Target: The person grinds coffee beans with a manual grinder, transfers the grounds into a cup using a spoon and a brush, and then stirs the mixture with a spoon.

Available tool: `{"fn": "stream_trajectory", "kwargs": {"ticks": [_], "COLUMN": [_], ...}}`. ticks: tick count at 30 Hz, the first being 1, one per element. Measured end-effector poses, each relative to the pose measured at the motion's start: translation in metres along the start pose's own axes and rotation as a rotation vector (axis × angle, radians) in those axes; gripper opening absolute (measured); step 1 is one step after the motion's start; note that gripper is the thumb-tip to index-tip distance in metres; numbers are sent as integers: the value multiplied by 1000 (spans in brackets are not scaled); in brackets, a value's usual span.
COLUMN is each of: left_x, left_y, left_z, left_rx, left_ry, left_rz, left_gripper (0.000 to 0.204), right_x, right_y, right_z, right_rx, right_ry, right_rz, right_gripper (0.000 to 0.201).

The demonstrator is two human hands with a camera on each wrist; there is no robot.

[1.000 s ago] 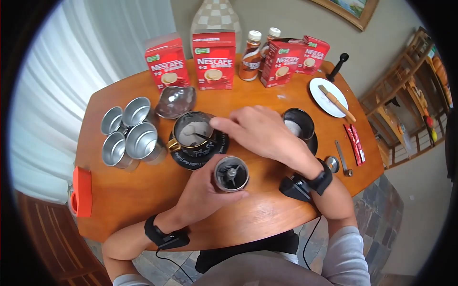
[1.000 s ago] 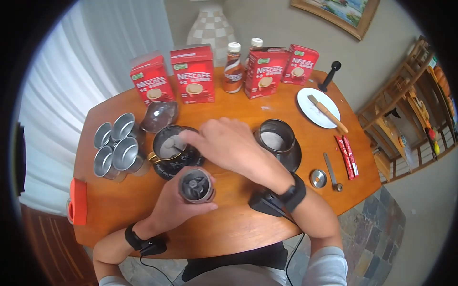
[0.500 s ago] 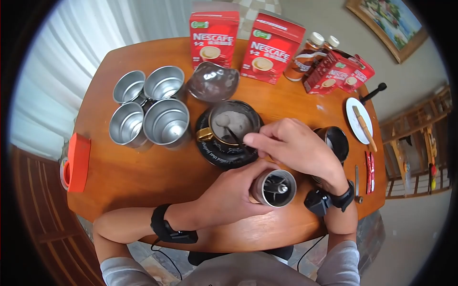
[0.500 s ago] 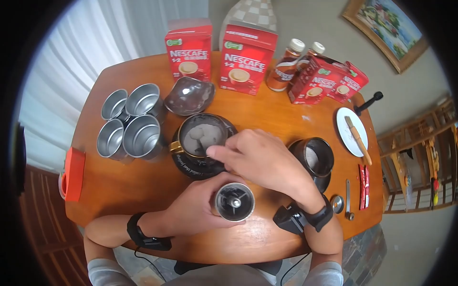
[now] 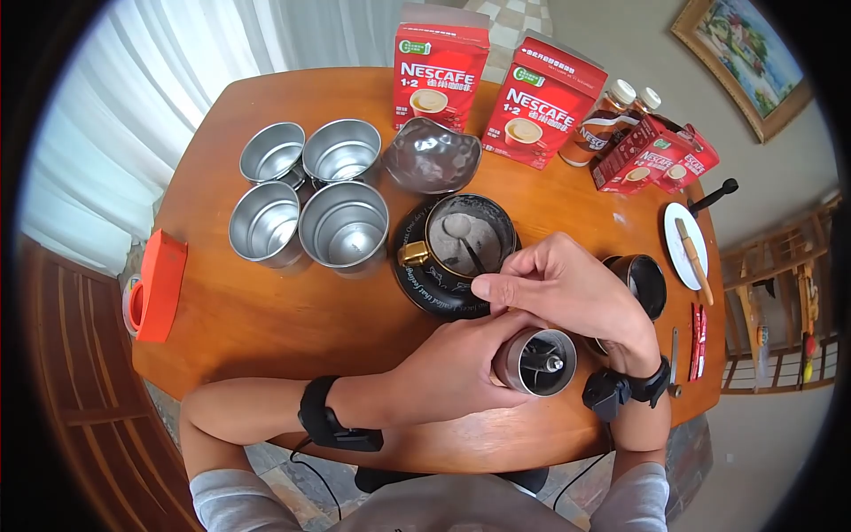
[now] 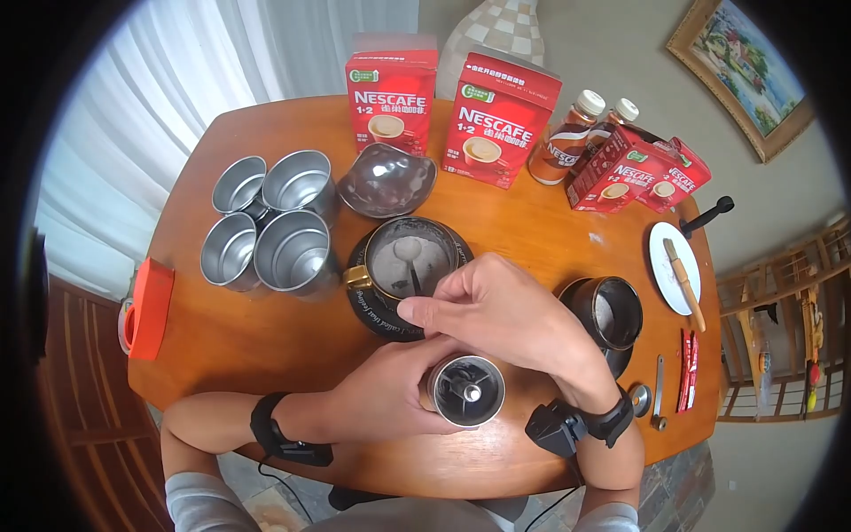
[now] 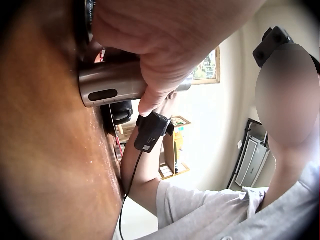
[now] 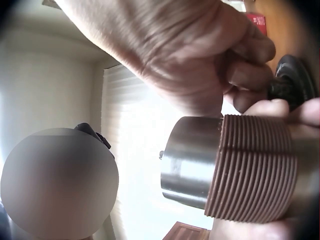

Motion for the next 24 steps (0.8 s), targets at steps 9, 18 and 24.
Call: {"fn": "stream_trajectory", "kwargs": {"ticks": [9,18,24], "left_x": [-2,0,-1], "left_y": [0,0,0], "left_z": [-1,0,0], "left_rx": [4,11,-29], "left_ry": [-11,-27,-10], "left_rz": [-15,-19,26], "left_gripper": [65,63,61], "right_x": [31,18,22], "right_y": [-24,-14,-12], "right_z": [-27,-21,-8], "right_rx": [-658,-284,-194], "right_ry": [-546,-436,-314], "right_rz": [-178,-88,-80], "right_gripper": [36,44,41]}}
Point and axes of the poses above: each hand's wrist, its own y-axis towards the middle knuckle, its own z-axis out of the palm, x = y × z, the point moved 6 cm from there along y, towards the middle knuckle, and after that the axes turned 10 degrees about y, right-handed, at the moved point
